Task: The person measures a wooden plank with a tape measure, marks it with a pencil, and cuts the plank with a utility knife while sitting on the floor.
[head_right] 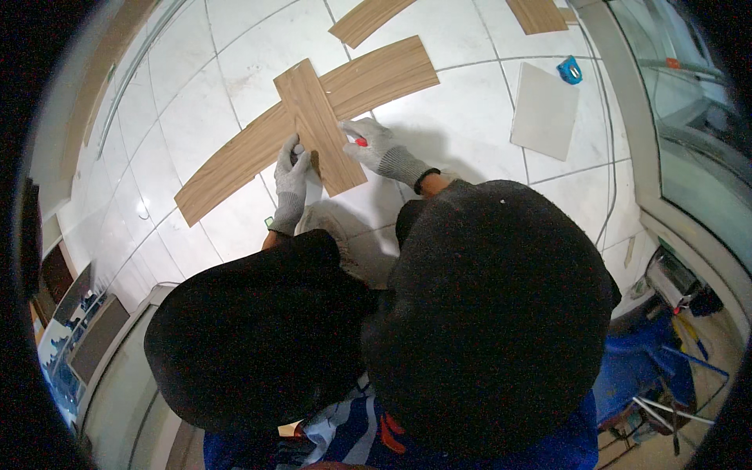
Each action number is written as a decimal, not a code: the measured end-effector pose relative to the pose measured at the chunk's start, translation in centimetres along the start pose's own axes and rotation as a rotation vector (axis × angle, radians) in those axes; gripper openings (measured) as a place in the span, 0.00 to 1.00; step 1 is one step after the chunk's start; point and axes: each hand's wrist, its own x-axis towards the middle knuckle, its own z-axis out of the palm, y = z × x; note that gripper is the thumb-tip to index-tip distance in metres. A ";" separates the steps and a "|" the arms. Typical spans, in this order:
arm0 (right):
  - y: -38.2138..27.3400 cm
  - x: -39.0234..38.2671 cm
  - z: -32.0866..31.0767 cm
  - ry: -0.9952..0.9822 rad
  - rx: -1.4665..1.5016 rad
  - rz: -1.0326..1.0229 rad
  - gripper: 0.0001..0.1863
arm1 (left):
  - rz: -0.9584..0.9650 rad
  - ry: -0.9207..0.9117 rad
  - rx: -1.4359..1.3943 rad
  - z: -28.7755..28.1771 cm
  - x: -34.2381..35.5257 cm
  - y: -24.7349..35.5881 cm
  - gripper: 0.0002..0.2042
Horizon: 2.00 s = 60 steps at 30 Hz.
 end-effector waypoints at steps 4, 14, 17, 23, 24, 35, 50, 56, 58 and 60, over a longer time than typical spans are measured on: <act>-0.1 -1.9 -3.6 0.078 0.189 0.142 0.28 | 0.038 0.110 0.425 1.6 0.7 4.5 0.26; -5.1 -1.4 -16.7 -0.055 0.010 0.333 0.26 | 0.590 0.196 0.911 -0.3 16.7 10.5 0.27; -4.2 0.0 -18.8 -0.119 -0.092 0.297 0.27 | 0.584 0.235 0.920 1.4 20.0 10.9 0.30; -8.6 4.9 -21.2 -0.419 -0.653 0.308 0.28 | 0.852 0.220 1.043 4.5 22.3 9.8 0.29; -7.8 5.7 -21.1 -0.445 -0.802 0.283 0.29 | 0.835 0.245 0.948 4.7 22.4 9.8 0.28; -15.2 12.6 -19.3 -0.942 -0.607 0.526 0.24 | 0.706 0.103 0.909 4.0 23.7 9.9 0.30; -7.9 10.0 0.4 -0.008 -0.450 0.385 0.13 | 0.580 0.016 0.947 4.8 23.9 9.7 0.32; -7.3 10.0 1.5 0.132 -0.526 0.217 0.19 | 0.580 0.037 0.993 4.5 23.8 11.4 0.32; -6.9 10.2 1.8 0.037 -0.389 0.469 0.20 | 0.583 0.042 0.967 5.2 23.5 12.0 0.31; -7.3 10.5 1.6 -0.031 -0.399 0.482 0.16 | 0.504 -0.017 0.944 4.8 23.4 11.8 0.34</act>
